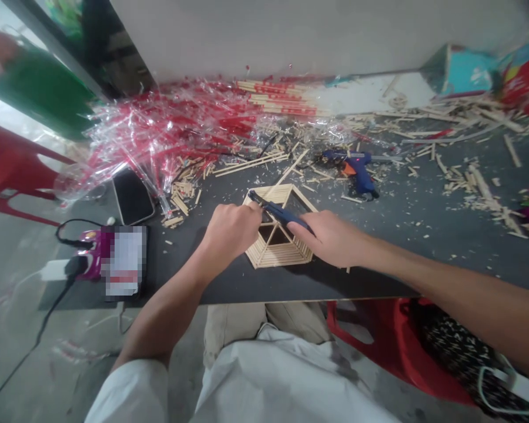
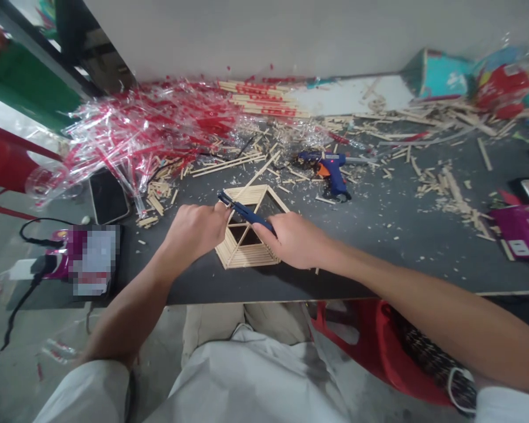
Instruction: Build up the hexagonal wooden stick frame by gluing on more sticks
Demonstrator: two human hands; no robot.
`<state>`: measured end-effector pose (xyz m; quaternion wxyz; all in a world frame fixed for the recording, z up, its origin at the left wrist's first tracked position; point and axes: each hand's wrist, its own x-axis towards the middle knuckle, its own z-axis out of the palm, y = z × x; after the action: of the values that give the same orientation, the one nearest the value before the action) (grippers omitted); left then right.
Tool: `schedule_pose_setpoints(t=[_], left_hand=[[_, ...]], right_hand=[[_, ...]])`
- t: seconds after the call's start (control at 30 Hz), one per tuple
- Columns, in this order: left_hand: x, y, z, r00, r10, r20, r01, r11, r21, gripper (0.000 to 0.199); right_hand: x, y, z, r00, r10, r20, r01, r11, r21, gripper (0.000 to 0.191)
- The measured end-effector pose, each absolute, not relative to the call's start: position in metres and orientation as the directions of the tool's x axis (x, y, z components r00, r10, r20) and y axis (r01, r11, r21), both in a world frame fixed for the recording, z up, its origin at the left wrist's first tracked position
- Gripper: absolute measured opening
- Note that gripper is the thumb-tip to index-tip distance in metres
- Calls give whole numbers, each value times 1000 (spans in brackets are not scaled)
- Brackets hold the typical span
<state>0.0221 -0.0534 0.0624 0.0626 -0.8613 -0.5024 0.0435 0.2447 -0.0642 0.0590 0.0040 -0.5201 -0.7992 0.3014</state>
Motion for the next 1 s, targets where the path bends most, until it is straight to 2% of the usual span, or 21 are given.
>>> schedule_pose_setpoints(t=[0.1, 0.2, 0.3, 0.47, 0.6, 0.73, 0.83, 1.0], left_hand=[[20, -50, 64, 509, 861, 15, 852, -501, -152, 43], [19, -48, 65, 525, 848, 76, 849, -514, -124, 51], [17, -46, 64, 553, 816, 168, 833, -548, -77, 51], [12, -39, 50, 571, 785, 242, 813, -581, -35, 47], [11, -31, 37, 563, 810, 160, 823, -567, -26, 38], [13, -27, 29, 523, 842, 130, 843, -534, 63, 25], [15, -26, 27, 450, 881, 147, 878, -467, 105, 25], [14, -27, 28, 514, 826, 230, 826, -549, 126, 30]], right_hand=[[247, -64, 60, -431, 861, -272, 837, 268, -477, 51], [252, -61, 68, -382, 894, -235, 872, 264, -411, 47], [260, -58, 76, -389, 899, -202, 886, 305, -350, 44], [278, -64, 77, -339, 927, -159, 895, 265, -358, 44], [303, -77, 69, -186, 979, -83, 930, 148, -337, 42], [337, -85, 55, 55, 996, 70, 972, -38, -233, 40], [363, -86, 47, 242, 959, 146, 964, -220, -153, 45], [384, -88, 36, 366, 929, 55, 919, -351, -179, 79]])
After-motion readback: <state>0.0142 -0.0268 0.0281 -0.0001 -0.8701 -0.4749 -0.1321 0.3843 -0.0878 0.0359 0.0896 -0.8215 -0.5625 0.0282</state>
